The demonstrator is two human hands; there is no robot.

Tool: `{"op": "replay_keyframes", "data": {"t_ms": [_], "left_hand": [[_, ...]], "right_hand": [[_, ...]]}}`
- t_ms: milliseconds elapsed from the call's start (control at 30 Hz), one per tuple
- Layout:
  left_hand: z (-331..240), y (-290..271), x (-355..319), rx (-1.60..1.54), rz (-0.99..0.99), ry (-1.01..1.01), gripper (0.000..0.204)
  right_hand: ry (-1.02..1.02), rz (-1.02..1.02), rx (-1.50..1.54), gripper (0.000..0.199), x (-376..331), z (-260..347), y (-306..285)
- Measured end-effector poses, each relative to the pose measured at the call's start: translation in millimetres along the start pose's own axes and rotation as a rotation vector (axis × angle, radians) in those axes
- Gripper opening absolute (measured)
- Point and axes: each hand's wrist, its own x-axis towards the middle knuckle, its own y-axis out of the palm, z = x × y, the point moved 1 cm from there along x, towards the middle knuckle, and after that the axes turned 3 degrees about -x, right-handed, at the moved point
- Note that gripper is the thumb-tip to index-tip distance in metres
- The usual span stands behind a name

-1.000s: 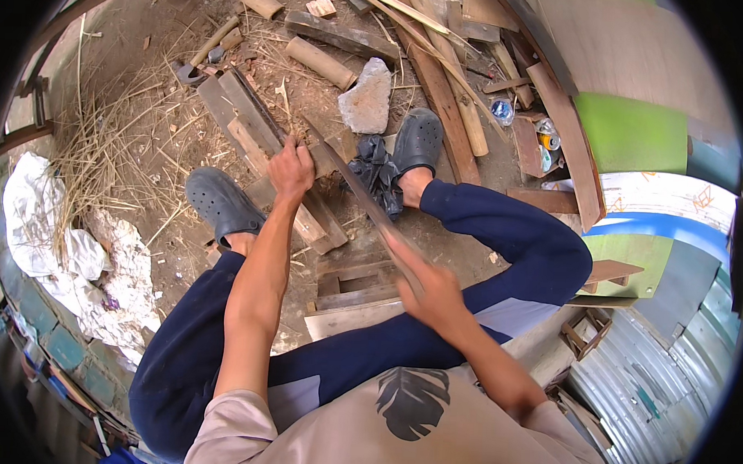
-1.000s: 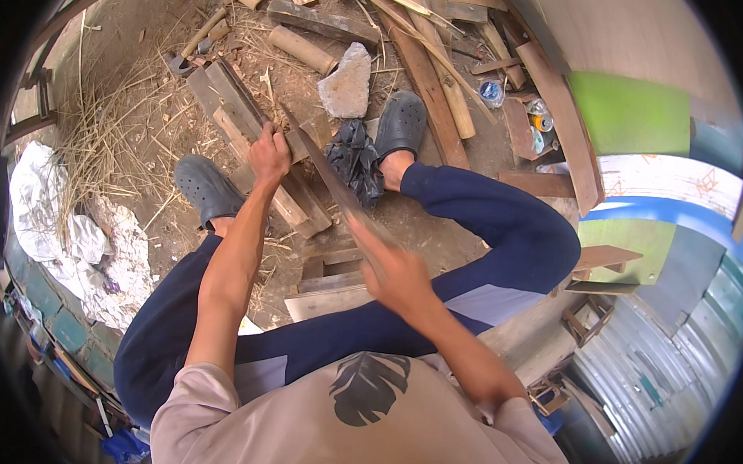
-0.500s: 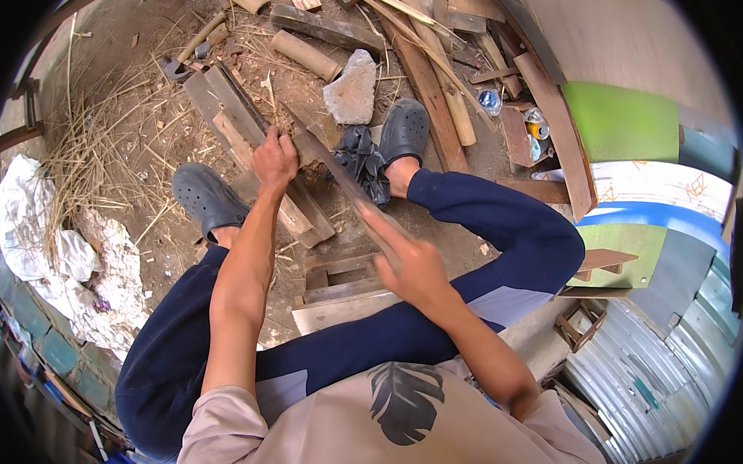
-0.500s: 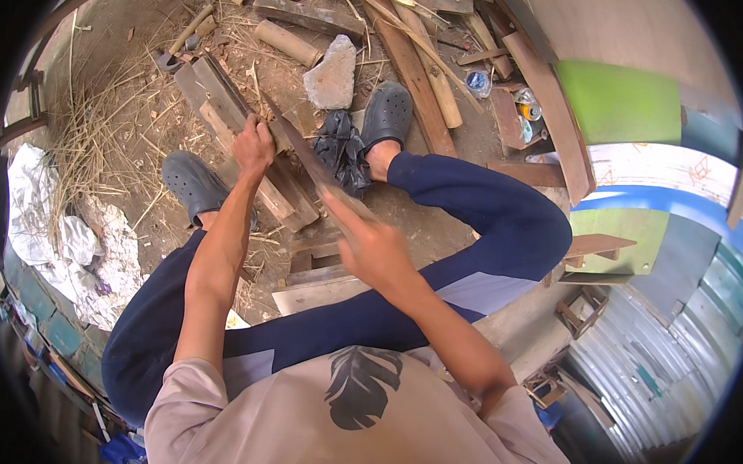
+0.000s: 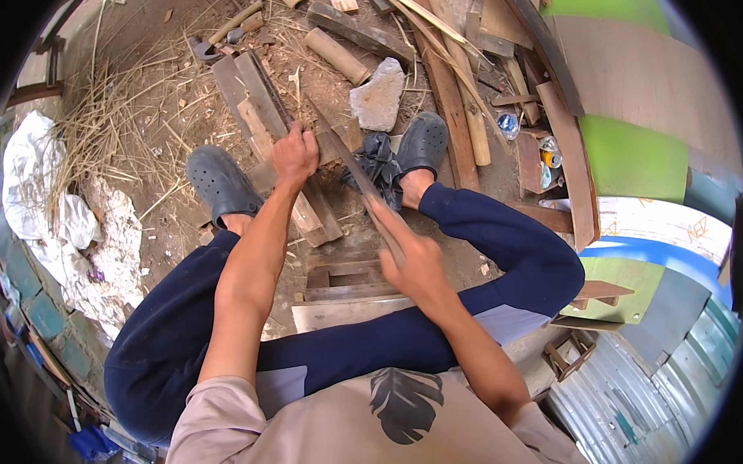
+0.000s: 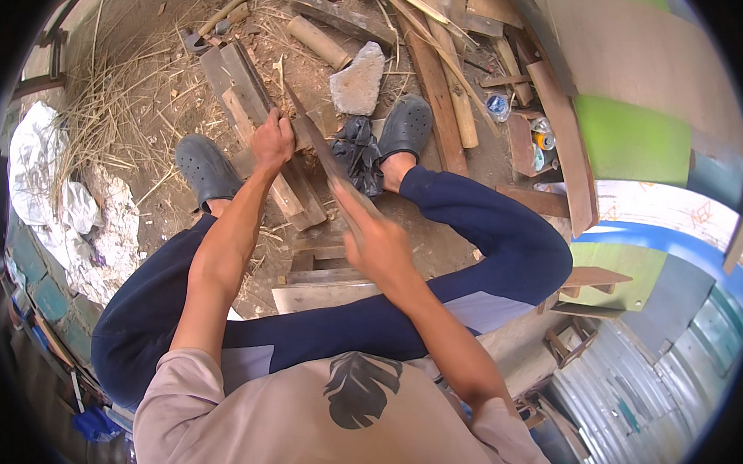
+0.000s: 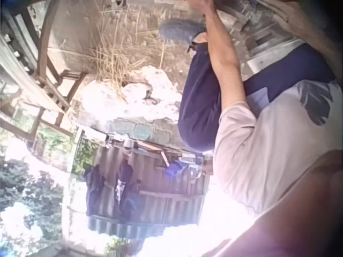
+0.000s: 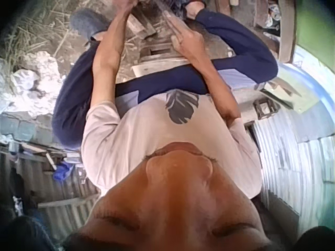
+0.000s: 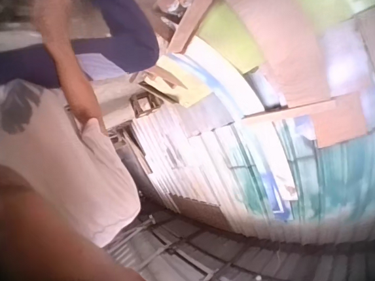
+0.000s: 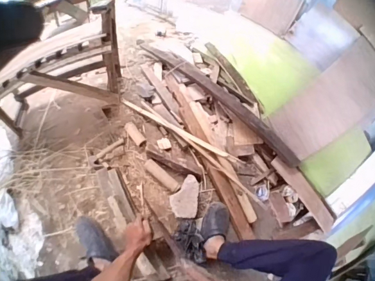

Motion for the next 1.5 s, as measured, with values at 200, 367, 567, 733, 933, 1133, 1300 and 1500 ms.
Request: {"op": "replay_keyframes", "data": {"t_ms": [200, 367, 567, 733, 933, 1133, 1300, 1500], "left_hand": [[-9, -2, 0, -0.003, 0.002, 0.053, 0.027], [-3, 3, 2, -0.026, 0.059, -0.032, 0.03], [-10, -5, 0, -0.013, 0.026, 0.017, 0.029], [-8, 5, 4, -0.039, 0.022, 0.058, 0.03], [-2, 2, 2, -0.014, 0.009, 0.007, 0.033], [6, 4, 3, 0.002, -0.026, 0.023, 0.03], [-1, 7, 7, -0.007, -0.048, -0.036, 0.026], [-5, 1, 4, -0.025, -0.073, -0.041, 0.028]], "right_hand": [[-0.144, -0.167, 0.036, 0.072, -14, -10, -7], [0.072, 0.025, -0.033, 0.071, 93, -2, 32], [0.004, -0.034, 0.001, 0.077, -95, 4, -38], [-0.167, -0.165, 0.102, 0.067, 63, -30, 29], [-0.079, -0.118, 0.124, 0.067, 25, -25, 19], [-0.093, -0.133, 0.122, 0.064, -31, -30, -11], [-0.281, -0.186, 0.118, 0.067, 71, -69, 36], [0.05, 0.028, -0.045, 0.066, 63, 16, -5]]}}
